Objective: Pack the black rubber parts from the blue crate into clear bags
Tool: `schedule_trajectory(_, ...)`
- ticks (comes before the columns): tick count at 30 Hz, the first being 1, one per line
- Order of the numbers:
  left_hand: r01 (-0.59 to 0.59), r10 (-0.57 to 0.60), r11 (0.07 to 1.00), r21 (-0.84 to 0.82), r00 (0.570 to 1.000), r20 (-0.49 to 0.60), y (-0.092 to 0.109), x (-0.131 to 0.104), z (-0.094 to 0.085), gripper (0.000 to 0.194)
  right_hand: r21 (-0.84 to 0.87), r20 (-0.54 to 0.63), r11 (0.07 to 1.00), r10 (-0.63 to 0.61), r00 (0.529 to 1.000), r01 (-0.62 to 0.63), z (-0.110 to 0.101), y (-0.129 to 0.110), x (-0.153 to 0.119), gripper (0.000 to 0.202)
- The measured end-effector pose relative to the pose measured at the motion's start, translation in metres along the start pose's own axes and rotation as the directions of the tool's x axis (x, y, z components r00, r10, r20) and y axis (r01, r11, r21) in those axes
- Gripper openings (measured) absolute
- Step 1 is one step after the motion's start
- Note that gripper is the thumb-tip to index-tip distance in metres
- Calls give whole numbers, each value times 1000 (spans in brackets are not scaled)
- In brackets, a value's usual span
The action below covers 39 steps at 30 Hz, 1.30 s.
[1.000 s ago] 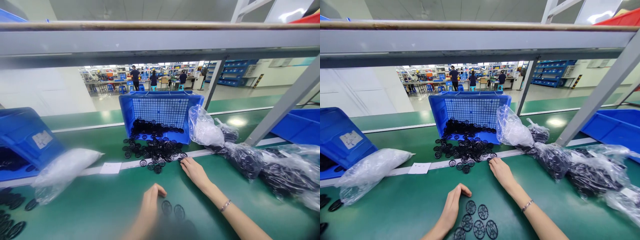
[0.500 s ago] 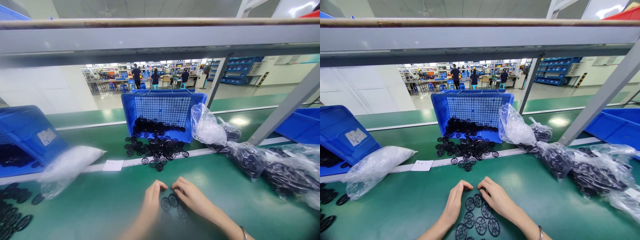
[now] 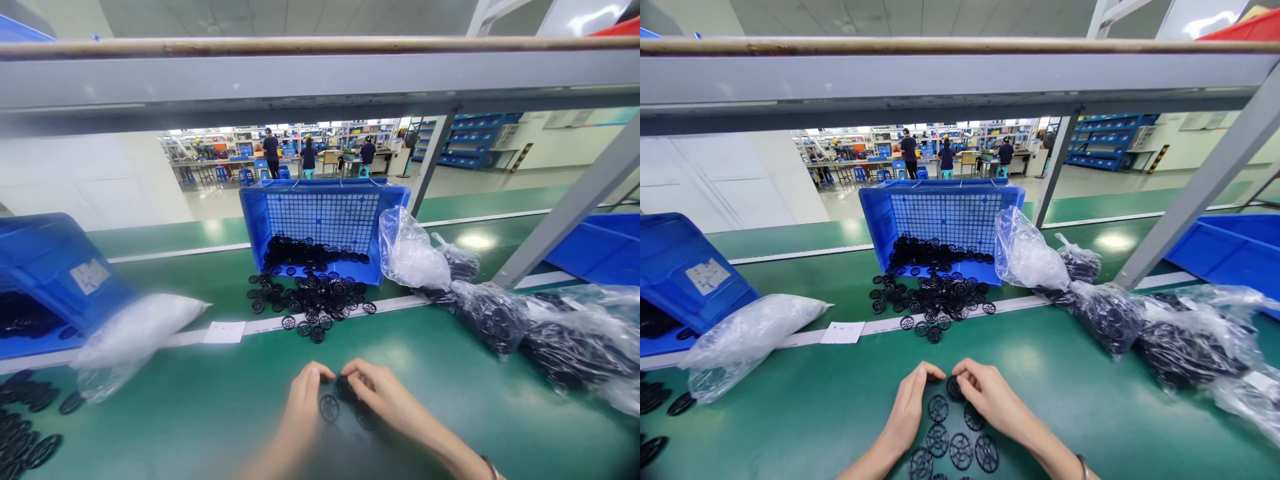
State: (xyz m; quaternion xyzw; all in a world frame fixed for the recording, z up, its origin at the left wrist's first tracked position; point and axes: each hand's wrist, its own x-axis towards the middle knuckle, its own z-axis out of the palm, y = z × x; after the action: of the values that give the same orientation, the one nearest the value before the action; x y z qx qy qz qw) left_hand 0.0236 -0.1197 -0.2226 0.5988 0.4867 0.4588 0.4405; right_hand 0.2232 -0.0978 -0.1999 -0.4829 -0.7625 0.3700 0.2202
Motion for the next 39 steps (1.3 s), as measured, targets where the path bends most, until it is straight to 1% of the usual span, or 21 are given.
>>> schedule_trajectory(2,1,-1,1000,5,1000,-3,1,0,0,51,58,-7,997,45,999,-44,-3,3,4,23)
schedule_trajectory(6,1,-1,1000,15,1000,8,0,1,-1,50,-72,-58,997,9,998,-14,-2,12,7,16)
schedule_trajectory(8,-1,1,1000,14,1000,28,0,0,-1,48,-113,-62,994,-11,998,4,-2,13,5,17)
schedule_trajectory(12,3,-5,1000,29,998,69,3,-2,-1,47,-145,-28,989,-36,999,31,-5,7,-2,25)
schedule_trajectory(15,-16,10,998,58,994,106,8,-3,0,50,-149,36,987,-56,998,61,-8,0,-9,25)
schedule_trajectory(18,-34,19,996,88,986,165,12,-2,1,56,-157,96,984,-68,993,82,-17,3,-9,25)
schedule_trajectory(19,-26,10,995,92,985,173,12,-2,2,57,-180,74,981,-63,995,75,-21,9,-6,25)
schedule_trajectory(20,-11,-5,996,90,985,172,12,-2,2,57,-219,20,974,-57,998,60,-27,17,0,24)
schedule_trajectory(21,7,-21,996,84,986,166,11,-2,2,57,-269,-64,962,-58,996,38,-34,26,8,22)
schedule_trajectory(22,23,-35,997,75,987,159,11,-2,3,56,-327,-164,945,-70,984,13,-42,37,18,20)
schedule_trajectory(24,39,-47,998,56,987,153,10,-1,3,56,-430,-342,903,-130,931,-32,-58,59,40,20)
schedule_trajectory(26,45,-52,998,44,986,158,10,-1,3,55,-484,-414,874,-178,893,-51,-73,77,61,25)
schedule_trajectory(27,50,-56,998,40,986,157,10,-1,2,55,-493,-418,868,-183,890,-53,-78,83,70,25)
schedule_trajectory(30,74,-78,997,32,986,149,11,-1,2,53,-477,-401,877,-153,903,-63,-83,88,82,21)
schedule_trajectory(32,91,-95,995,29,986,140,11,-1,2,52,-447,-395,892,-129,910,-67,-78,79,75,24)
schedule_trajectory(33,98,-101,995,28,986,133,11,-1,2,52,-393,-363,918,-101,926,-54,-72,73,67,25)
schedule_trajectory(34,104,-107,994,28,986,126,10,-1,2,52,-309,-299,950,-64,952,-33,-66,65,58,27)
schedule_trajectory(35,106,-109,994,30,987,120,10,0,2,52,-211,-204,977,-33,978,-11,-58,57,47,27)
schedule_trajectory(37,92,-95,995,32,989,114,10,0,2,51,-69,-17,997,-21,1000,20,-42,42,24,22)
schedule_trajectory(38,82,-85,996,33,990,113,11,1,2,51,-60,26,998,-31,999,33,-35,36,15,18)
schedule_trajectory(39,70,-74,997,36,991,115,11,1,2,51,-93,33,995,-43,999,46,-29,31,7,15)
